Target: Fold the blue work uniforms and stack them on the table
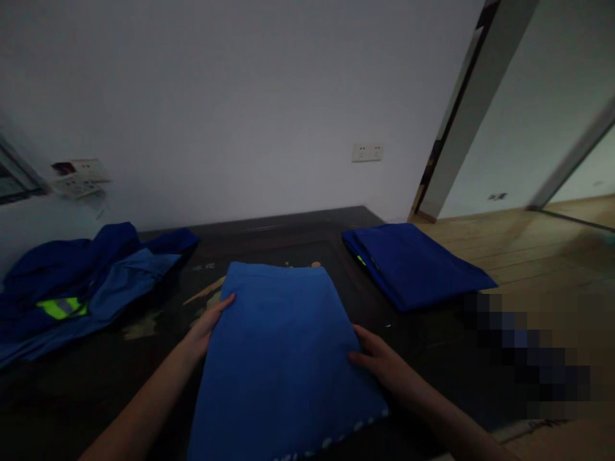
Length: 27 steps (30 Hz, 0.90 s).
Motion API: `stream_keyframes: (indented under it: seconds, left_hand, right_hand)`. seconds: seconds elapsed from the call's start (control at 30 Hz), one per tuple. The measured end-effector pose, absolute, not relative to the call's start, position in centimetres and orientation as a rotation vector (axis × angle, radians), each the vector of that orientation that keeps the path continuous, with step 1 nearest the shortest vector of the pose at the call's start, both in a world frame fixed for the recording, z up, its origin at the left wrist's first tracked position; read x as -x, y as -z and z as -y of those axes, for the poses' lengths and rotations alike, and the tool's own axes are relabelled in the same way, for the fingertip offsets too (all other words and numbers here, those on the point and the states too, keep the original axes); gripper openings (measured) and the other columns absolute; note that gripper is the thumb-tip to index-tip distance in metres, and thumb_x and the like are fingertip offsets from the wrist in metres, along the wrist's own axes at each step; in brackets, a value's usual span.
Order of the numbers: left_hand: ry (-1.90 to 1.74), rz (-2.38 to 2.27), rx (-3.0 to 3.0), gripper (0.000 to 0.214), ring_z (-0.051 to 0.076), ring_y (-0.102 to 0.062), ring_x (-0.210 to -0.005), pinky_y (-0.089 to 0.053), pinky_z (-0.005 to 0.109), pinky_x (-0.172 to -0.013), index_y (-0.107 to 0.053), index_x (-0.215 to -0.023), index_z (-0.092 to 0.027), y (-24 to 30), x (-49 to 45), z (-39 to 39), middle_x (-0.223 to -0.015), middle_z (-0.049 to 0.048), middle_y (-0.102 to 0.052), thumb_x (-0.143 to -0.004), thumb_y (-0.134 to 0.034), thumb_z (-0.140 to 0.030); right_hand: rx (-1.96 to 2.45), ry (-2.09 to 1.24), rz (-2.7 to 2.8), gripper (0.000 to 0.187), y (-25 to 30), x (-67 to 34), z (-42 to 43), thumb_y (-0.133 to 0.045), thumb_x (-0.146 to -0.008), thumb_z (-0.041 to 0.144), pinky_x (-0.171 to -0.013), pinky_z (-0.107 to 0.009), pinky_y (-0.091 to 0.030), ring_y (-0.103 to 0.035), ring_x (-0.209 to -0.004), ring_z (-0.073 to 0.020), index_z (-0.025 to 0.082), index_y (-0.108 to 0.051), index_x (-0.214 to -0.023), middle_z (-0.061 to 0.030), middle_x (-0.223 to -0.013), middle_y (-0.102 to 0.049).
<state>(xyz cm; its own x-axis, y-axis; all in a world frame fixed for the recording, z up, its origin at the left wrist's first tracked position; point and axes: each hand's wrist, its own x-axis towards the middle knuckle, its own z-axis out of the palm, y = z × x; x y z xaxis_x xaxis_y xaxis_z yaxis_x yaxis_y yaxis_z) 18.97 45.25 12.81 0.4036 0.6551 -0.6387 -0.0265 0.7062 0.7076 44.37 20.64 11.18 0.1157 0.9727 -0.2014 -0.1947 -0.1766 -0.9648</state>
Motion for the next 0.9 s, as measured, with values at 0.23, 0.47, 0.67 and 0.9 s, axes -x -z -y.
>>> stream_keyframes:
  seconds: [0.23,0.47,0.67,0.9]
  left_hand:
    - [-0.536,-0.918,-0.853,0.039,0.027,-0.071,-0.088,-0.059,0.041,-0.079,-0.057,-0.127,-0.018,-16.4,-28.8,-44.2,-0.097,0.0104,-0.073,-0.093,-0.049,-0.035]
    - [-0.579,-0.569,-0.989,0.051,0.030,-0.066,-0.104,-0.052,0.046,-0.094,-0.055,-0.131,-0.014,-18.6,-45.8,-46.0,-0.107,0.0121,-0.071,-0.092,-0.049,-0.047]
    - [-0.550,-0.471,-0.746,0.049,0.023,-0.067,-0.100,-0.052,0.039,-0.093,-0.049,-0.137,-0.013,-18.4,-58.7,-45.4,-0.113,0.0108,-0.070,-0.098,-0.039,-0.040]
    - [-0.497,-0.579,-0.712,0.046,0.022,-0.070,-0.088,-0.057,0.036,-0.081,-0.047,-0.136,-0.013,-12.3,-63.2,-45.9,-0.104,0.0132,-0.071,-0.096,-0.042,-0.036]
  right_hand:
    - [1.539,-1.050,1.022,0.057,-16.8,-53.2,-20.3,-0.061,-0.076,0.033,-0.090,-0.045,-0.053,-0.066,-0.100,-0.0255,0.022,-0.053,-0.131,-0.0070,-0.118,-0.067]
    - [1.781,-0.776,0.883,0.050,-23.3,-67.1,-18.2,-0.057,-0.080,0.021,-0.078,-0.038,-0.059,-0.070,-0.084,-0.0222,0.021,-0.056,-0.130,-0.0084,-0.109,-0.071]
    - [1.906,-0.651,0.738,0.045,-24.3,-78.1,-16.4,-0.062,-0.079,0.020,-0.069,-0.035,-0.059,-0.070,-0.075,-0.0203,0.018,-0.061,-0.123,-0.0102,-0.102,-0.073]
    - [1.991,-0.738,0.733,0.036,-18.0,-82.9,-16.5,-0.064,-0.075,0.024,-0.070,-0.034,-0.059,-0.070,-0.079,-0.0214,0.015,-0.068,-0.110,-0.0112,-0.100,-0.073]
